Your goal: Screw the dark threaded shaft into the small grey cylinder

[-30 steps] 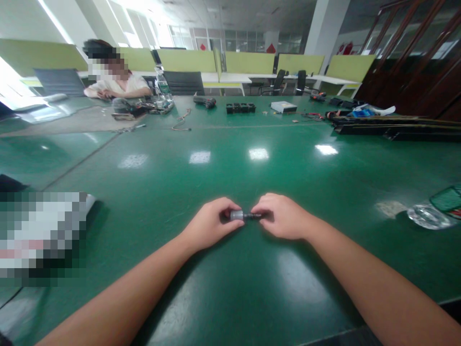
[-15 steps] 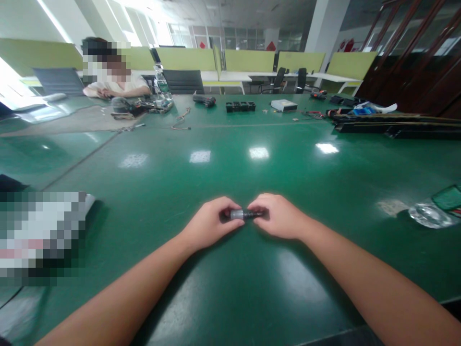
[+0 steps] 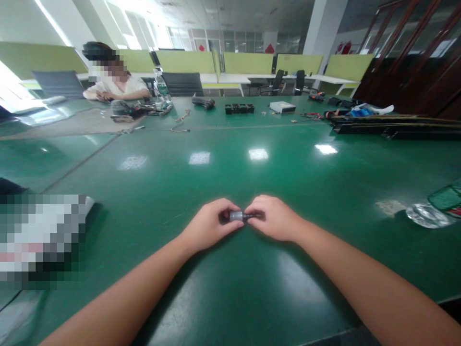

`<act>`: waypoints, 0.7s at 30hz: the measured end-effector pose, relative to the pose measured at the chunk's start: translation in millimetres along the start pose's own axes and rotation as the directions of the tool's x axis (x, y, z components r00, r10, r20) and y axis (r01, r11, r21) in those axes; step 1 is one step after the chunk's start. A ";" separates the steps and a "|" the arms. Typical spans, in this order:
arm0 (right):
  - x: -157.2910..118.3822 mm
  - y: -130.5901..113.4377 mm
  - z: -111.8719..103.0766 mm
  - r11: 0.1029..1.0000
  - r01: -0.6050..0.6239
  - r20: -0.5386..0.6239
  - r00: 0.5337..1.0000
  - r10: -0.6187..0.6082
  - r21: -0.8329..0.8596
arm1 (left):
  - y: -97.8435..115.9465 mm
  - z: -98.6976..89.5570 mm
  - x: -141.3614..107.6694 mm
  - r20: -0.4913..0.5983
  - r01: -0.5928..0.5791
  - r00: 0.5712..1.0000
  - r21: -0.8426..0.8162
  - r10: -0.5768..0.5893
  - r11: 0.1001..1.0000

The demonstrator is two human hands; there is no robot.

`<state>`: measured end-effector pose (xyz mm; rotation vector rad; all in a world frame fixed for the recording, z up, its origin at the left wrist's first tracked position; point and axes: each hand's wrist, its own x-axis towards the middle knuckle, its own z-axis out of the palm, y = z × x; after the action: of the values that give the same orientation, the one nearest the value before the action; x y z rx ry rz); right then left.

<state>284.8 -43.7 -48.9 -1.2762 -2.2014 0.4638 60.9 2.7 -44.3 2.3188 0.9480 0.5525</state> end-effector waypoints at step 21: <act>-2.7 -0.4 -5.9 1.000 -0.021 0.031 0.999 0.021 -0.003 | -0.1 0.0 -0.8 -0.013 -0.013 1.000 0.006 0.014 1.000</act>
<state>289.2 -46.0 -44.8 -1.3034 -2.2166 0.4914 60.3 2.2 -44.5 2.3308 0.9418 0.5720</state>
